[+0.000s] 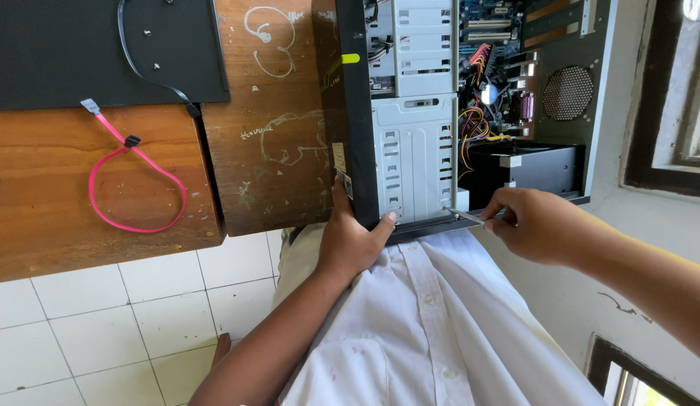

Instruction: The person installs a hard drive into a computer case, connects power and data cables, and then installs a power supply unit. They secure the power supply with screws using a screwdriver.

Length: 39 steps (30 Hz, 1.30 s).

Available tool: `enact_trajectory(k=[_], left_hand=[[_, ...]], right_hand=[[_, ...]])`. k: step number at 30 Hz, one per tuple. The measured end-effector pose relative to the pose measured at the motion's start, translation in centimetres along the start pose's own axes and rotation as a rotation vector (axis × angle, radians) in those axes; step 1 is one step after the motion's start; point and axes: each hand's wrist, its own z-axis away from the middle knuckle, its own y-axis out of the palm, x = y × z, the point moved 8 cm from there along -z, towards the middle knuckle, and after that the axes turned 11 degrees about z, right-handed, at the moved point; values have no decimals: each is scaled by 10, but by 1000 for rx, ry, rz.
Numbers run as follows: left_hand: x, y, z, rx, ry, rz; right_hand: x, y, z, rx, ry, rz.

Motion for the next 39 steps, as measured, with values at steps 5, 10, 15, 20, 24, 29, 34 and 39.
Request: enact_trajectory(k=[5,10,15,20,24,29,34,39], left_hand=[[15,-5,-1,44,-47,211],[27,-16,7,1,-46,442],[11,-3,17,118,-19,288],[7,4,17,96,-17,183],[9,6,17,69,-20,90],[4,1,16,4,68,-60],[15,2,7,-44,122,-98],[22,0,6,-83,116,-106]], right_hand=[[-27,-27,0,-203,69,-229],[-30,28,-62,-336,-89,-716],[-21,47,-71,-365,-133,-783],[-20,51,-73,-384,-98,-783],[-15,43,-61,-402,-133,-788],[-15,45,-71,-397,-175,-757],[-15,44,-78,-392,-201,-753],[-12,42,-78,-383,-223,-769]])
